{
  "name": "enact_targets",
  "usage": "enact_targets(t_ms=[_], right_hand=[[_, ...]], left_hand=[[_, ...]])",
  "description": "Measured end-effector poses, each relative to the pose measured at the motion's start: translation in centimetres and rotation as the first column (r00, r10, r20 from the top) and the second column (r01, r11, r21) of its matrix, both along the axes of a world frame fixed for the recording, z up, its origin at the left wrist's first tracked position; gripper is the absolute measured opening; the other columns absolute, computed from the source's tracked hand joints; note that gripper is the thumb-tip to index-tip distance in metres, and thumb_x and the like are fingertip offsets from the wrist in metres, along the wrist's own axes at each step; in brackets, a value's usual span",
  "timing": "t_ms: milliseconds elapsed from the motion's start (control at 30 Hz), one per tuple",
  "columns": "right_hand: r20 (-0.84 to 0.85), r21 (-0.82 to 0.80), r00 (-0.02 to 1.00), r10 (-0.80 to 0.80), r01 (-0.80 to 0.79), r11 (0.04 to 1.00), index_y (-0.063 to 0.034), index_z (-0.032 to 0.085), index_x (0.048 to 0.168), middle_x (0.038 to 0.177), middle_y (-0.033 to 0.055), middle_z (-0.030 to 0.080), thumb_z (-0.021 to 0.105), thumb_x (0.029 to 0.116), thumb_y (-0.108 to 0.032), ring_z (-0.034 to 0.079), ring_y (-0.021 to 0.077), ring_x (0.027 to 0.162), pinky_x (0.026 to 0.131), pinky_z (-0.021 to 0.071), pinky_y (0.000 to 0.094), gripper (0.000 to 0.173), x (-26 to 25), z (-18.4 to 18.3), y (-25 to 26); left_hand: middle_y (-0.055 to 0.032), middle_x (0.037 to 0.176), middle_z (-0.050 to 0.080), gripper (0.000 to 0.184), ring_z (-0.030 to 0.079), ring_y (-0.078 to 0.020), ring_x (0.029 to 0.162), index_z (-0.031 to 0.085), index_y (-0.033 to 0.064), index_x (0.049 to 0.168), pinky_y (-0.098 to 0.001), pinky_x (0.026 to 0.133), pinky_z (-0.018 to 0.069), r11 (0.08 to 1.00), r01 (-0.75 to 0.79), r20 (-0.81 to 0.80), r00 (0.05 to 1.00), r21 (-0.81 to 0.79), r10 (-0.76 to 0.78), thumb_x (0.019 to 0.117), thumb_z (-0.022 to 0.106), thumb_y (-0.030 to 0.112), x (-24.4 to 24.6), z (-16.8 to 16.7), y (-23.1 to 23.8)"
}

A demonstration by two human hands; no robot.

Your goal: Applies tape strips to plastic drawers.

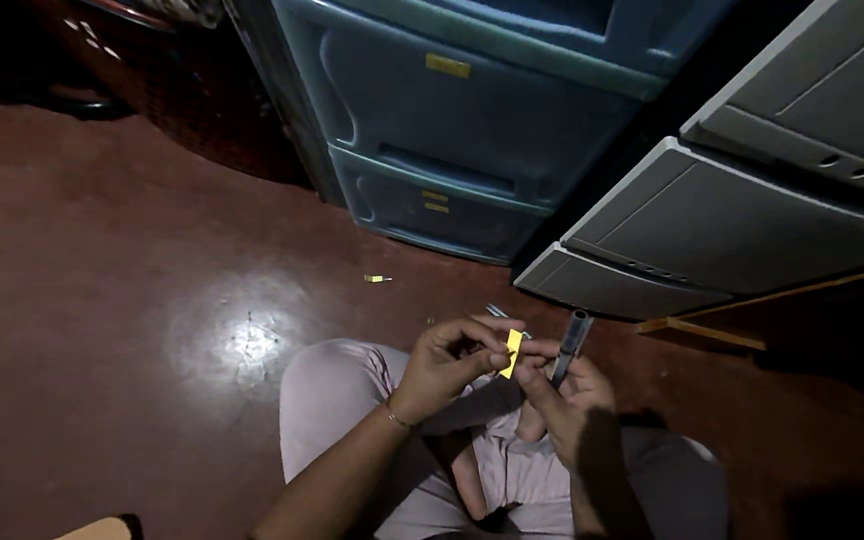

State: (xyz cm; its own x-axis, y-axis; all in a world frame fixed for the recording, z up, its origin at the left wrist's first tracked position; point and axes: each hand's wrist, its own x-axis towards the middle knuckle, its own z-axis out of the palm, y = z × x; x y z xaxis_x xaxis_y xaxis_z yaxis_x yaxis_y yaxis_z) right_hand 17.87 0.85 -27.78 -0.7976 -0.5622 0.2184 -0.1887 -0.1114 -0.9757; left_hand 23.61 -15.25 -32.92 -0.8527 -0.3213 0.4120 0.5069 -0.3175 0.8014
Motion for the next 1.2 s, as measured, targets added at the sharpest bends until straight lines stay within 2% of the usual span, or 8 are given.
enact_targets(t_ms=[167, 267, 367, 533, 767, 1067, 1133, 1200], right_hand=[[0.059, 0.057, 0.997, 0.043, -0.047, 0.997, -0.0011, 0.070, 0.106, 0.087, -0.0026, 0.073, 0.073, 0.0916, -0.007, 0.066, 0.0010, 0.070, 0.063, 0.0580, 0.0176, 0.016, -1.7, 0.0, -0.4], [0.122, 0.128, 0.992, 0.045, -0.060, 0.990, -0.0003, 0.070, 0.100, 0.079, -0.0027, 0.070, 0.067, 0.0925, -0.001, 0.055, -0.0027, 0.057, 0.052, 0.0465, 0.0136, 0.008, -2.8, -0.5, -0.9], [0.269, 0.133, 0.963, -0.023, -0.013, 0.991, 0.0009, 0.067, 0.099, 0.075, -0.0005, 0.068, 0.062, 0.0940, 0.001, 0.050, -0.0014, 0.051, 0.047, 0.0438, 0.0140, 0.006, -3.8, -2.1, -2.3], [0.459, 0.134, 0.873, -0.167, 0.118, 0.984, 0.0045, 0.062, 0.109, 0.077, 0.0042, 0.066, 0.056, 0.1014, 0.000, 0.042, 0.0003, 0.046, 0.043, 0.0379, 0.0157, 0.011, -6.4, -8.8, -6.3], [0.650, 0.506, 0.695, -0.308, -0.093, 0.858, 0.0015, 0.058, 0.130, 0.090, 0.0081, 0.073, 0.038, 0.1132, -0.024, 0.045, 0.0049, 0.046, 0.043, 0.0375, 0.0206, 0.036, -11.0, -19.5, -8.2], [0.523, 0.513, 0.790, -0.321, 0.010, 0.859, 0.0032, 0.060, 0.128, 0.093, 0.0077, 0.076, 0.027, 0.1147, -0.028, 0.046, 0.0041, 0.042, 0.040, 0.0392, 0.0200, 0.047, -14.8, -21.1, -6.3], [0.456, 0.479, 0.869, -0.193, -0.057, 0.876, 0.0073, 0.062, 0.118, 0.093, 0.0089, 0.075, 0.017, 0.1139, -0.030, 0.063, 0.0080, 0.057, 0.054, 0.0556, 0.0245, 0.059, -15.0, -21.5, -6.6], [0.357, 0.474, 0.933, -0.052, -0.133, 0.870, 0.0078, 0.063, 0.111, 0.083, 0.0047, 0.069, 0.011, 0.1119, -0.034, 0.064, 0.0076, 0.065, 0.064, 0.0563, 0.0251, 0.067, -15.0, -21.1, -7.2]], left_hand=[[-0.0016, 0.134, 0.064, 0.008, 0.066, -0.0030, 0.106, 0.071, 0.0070, 0.099, -0.0217, 0.087, 0.0579, 0.980, 0.097, 0.081, 0.993, -0.175, -0.084, 0.0986, 0.068, 0.014, 0.2, 0.1, -1.4], [-0.0019, 0.130, 0.064, 0.011, 0.064, -0.0008, 0.102, 0.068, 0.0045, 0.099, -0.0197, 0.085, 0.0567, 0.946, 0.134, 0.164, 0.982, -0.294, -0.088, 0.1013, 0.063, 0.014, -0.1, 0.6, -2.6], [-0.0011, 0.124, 0.066, 0.018, 0.067, -0.0011, 0.090, 0.060, 0.0054, 0.115, -0.0198, 0.077, 0.0580, 0.920, 0.185, 0.318, 0.945, -0.346, -0.071, 0.0987, 0.065, 0.012, -1.3, 0.8, -3.6], [-0.0063, 0.093, 0.067, 0.037, 0.067, -0.0106, 0.078, 0.054, 0.0020, 0.127, -0.0282, 0.074, 0.0595, 0.888, 0.178, 0.630, 0.762, -0.423, 0.148, 0.0937, 0.071, 0.002, -5.4, -2.7, -6.3], [-0.0210, 0.109, 0.069, 0.030, 0.068, -0.0348, 0.101, 0.062, -0.0023, 0.123, -0.0553, 0.091, 0.0538, 0.766, 0.343, 0.818, 0.422, -0.544, 0.391, 0.0963, 0.067, 0.009, -10.4, -12.3, -12.0], [-0.0133, 0.103, 0.072, 0.017, 0.070, -0.0290, 0.097, 0.070, 0.0064, 0.114, -0.0528, 0.090, 0.0555, 0.674, 0.359, 0.713, 0.599, -0.646, 0.365, 0.0998, 0.063, 0.012, -13.0, -16.1, -11.2], [-0.0089, 0.107, 0.074, 0.021, 0.071, -0.0252, 0.100, 0.074, 0.0117, 0.116, -0.0518, 0.093, 0.0560, 0.699, 0.293, 0.694, 0.602, -0.652, 0.396, 0.0963, 0.066, 0.009, -12.7, -16.0, -11.6], [-0.0088, 0.110, 0.074, 0.021, 0.070, -0.0257, 0.104, 0.076, 0.0130, 0.114, -0.0518, 0.096, 0.0542, 0.710, 0.242, 0.685, 0.580, -0.661, 0.441, 0.0941, 0.069, 0.008, -12.3, -15.9, -12.1]])
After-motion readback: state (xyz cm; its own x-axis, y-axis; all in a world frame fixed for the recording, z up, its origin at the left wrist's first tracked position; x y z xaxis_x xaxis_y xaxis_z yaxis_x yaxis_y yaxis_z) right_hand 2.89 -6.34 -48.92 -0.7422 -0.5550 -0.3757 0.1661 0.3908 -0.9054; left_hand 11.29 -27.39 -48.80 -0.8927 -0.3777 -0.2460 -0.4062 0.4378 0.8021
